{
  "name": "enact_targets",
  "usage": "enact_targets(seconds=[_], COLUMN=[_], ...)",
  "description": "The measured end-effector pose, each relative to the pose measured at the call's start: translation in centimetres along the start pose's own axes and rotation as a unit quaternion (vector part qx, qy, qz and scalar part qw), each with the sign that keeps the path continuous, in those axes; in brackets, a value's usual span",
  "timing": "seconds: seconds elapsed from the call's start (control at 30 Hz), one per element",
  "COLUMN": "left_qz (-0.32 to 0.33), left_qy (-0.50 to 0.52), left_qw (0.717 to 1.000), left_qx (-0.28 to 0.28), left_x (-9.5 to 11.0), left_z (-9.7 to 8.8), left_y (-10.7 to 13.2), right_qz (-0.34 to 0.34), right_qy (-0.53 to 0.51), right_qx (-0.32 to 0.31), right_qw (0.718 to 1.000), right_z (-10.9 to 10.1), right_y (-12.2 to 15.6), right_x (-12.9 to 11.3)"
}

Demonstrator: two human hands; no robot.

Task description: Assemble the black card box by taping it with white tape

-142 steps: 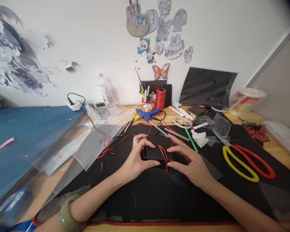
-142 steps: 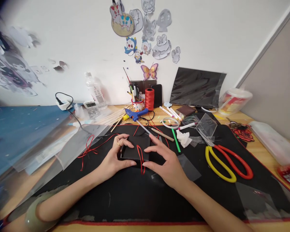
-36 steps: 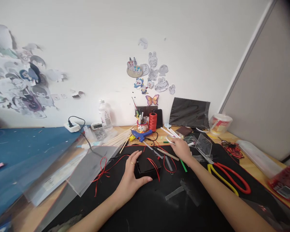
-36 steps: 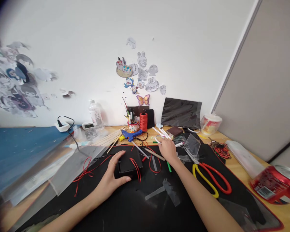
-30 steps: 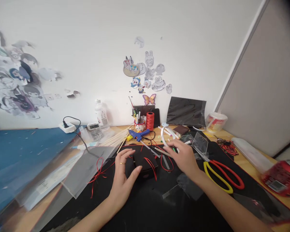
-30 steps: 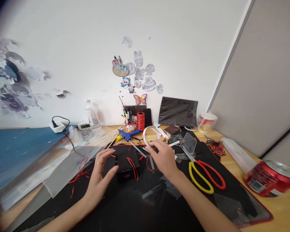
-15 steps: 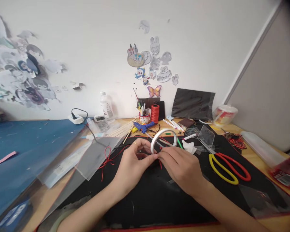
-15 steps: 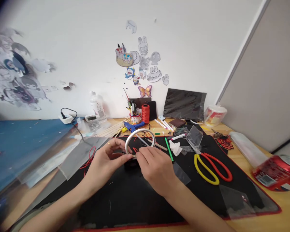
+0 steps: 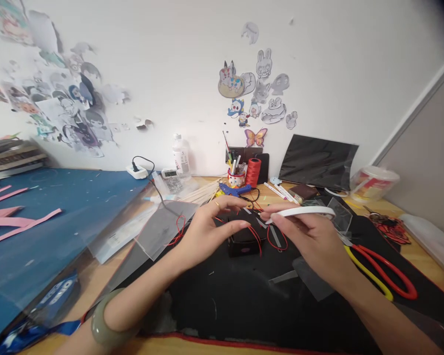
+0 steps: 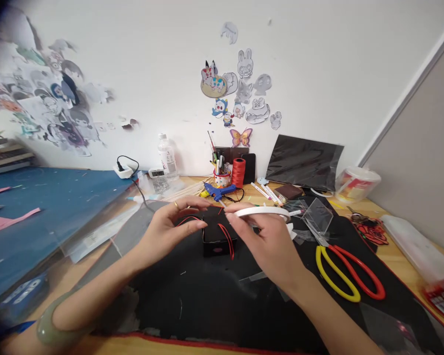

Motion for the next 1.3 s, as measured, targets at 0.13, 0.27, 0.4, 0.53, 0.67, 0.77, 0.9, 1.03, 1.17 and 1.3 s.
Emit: enact_targets(seconds=[0.13,0.27,0.4,0.53,0.67,0.77,0.9,1.03,1.17,1.3], left_qz=[0.013,-0.032,-0.075,-0.100,-0.072,-0.022,-0.037,-0.068,-0.042,-0.033], left_qy=[-0.088,-0.123,-0.192,-0.244,-0.237,-0.170,-0.052,-0.044,-0.110,-0.137], left_qw=[0.981,0.950,0.945,0.932,0.941,0.970,0.991,0.990,0.987,0.984], left_qx=[-0.170,-0.284,-0.253,-0.249,-0.230,-0.170,-0.116,-0.119,-0.110,-0.105], left_x=[-2.9,-5.5,-5.5,-4.4,-3.7,-2.4,-0.2,1.0,1.3,1.3], left_z=[-0.6,0.7,2.3,3.7,3.4,2.9,4.1,6.1,6.2,5.4], left_y=[0.3,1.3,2.0,2.6,2.0,1.1,0.4,0.1,-0.3,-0.9], right_qz=[0.033,0.101,0.229,0.276,0.273,0.260,0.193,0.169,0.127,0.105], right_qy=[0.020,-0.117,-0.188,-0.219,-0.236,-0.297,-0.401,-0.407,-0.334,-0.177], right_qx=[0.010,-0.018,-0.030,-0.068,-0.044,-0.029,-0.080,-0.108,-0.089,-0.010], right_qw=[0.999,0.988,0.955,0.933,0.932,0.918,0.892,0.891,0.930,0.978], right_z=[-2.0,-2.5,-1.3,-0.1,-0.4,-1.0,-0.8,0.0,-0.1,-0.9], right_y=[0.6,0.9,1.2,1.0,0.7,1.0,1.7,2.5,2.9,2.8], right_x=[1.6,4.2,7.3,8.8,9.3,8.6,5.9,4.1,4.1,4.2])
Point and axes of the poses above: each hand's wrist, its own y-axis away from the middle knuckle, its own z-axis out of the palm, x = y × z, the point moved 4 cm from there along -y, towards the middle knuckle, and after that the axes turned 14 degrees about z, right-handed, at the moved point
